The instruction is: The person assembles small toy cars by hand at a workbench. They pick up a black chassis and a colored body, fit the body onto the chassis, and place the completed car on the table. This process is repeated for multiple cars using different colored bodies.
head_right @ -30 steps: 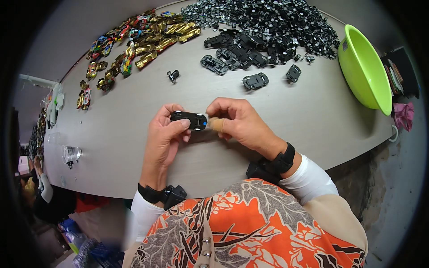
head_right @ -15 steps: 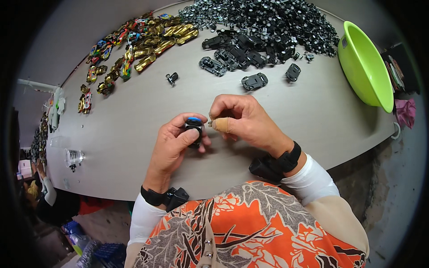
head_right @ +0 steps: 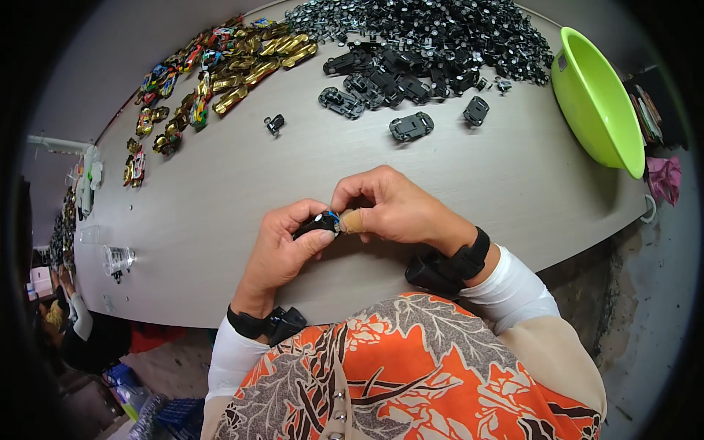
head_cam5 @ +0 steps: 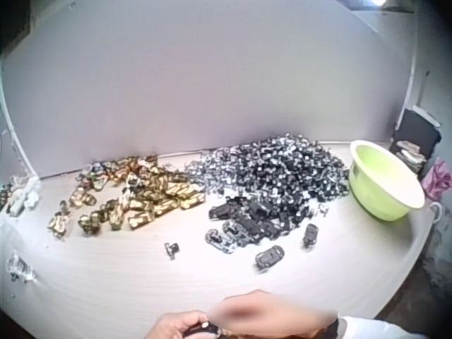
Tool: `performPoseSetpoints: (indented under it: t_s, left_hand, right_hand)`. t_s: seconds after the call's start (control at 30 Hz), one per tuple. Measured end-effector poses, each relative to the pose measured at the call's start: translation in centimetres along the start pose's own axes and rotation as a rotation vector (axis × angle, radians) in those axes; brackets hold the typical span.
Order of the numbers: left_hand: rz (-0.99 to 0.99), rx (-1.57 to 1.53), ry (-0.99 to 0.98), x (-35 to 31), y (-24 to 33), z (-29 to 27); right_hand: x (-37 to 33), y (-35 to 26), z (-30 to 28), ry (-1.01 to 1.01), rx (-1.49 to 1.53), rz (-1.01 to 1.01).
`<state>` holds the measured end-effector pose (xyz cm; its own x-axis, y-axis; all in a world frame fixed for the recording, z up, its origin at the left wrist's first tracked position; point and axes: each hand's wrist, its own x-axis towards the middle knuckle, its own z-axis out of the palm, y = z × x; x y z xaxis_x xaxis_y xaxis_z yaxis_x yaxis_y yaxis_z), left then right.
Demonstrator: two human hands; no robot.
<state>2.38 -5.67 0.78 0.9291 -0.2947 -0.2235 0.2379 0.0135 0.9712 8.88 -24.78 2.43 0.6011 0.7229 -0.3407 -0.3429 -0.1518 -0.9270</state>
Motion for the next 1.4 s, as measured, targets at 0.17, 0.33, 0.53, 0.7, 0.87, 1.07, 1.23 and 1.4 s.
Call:
performPoseSetpoints:
  t_s: [0.17,0.33,0.53,0.7,0.87,1.07,1.23,1.4]
  left_hand:
    - [0.008,0.172,0.049,-0.4,-0.1,0.5]
    - [0.0,0.313,0.082,-2.1,-0.7,0.1]
    - [-0.205,0.125,0.228,-10.2,-0.5,-1.4]
    - [-0.271,-0.141,0.469,-20.7,-2.4,-2.7]
    - [-0.47,0.324,0.714,-25.3,-6.8,-4.1]
    - [-0.092,0.082,0.628,-17.8,1.9,-5.0]
    - [0.147,-0.233,0.36,-5.0,2.4,-3.5]
    - [0.175,-0.322,0.522,-0.8,-0.3,-7.4]
  right_hand:
    - [0.4,1.1,1.1,0.055,-0.137,0.032]
    - [0.4,2.4,2.5,0.078,-0.372,-0.269]
    - [-0.3,0.4,1.1,-0.022,-0.481,-0.466]
    - [-0.6,-1.9,-4.9,0.426,-1.068,-0.522]
    - [0.6,-0.9,-6.3,0.49,-1.286,-0.477]
    - [2.4,-2.1,-1.8,0.015,-0.171,-0.193]
    - [6.6,-3.1,4.2,-0.251,0.116,-0.176]
    - [11.6,-4.2,2.7,0.152,-0.594,-0.727]
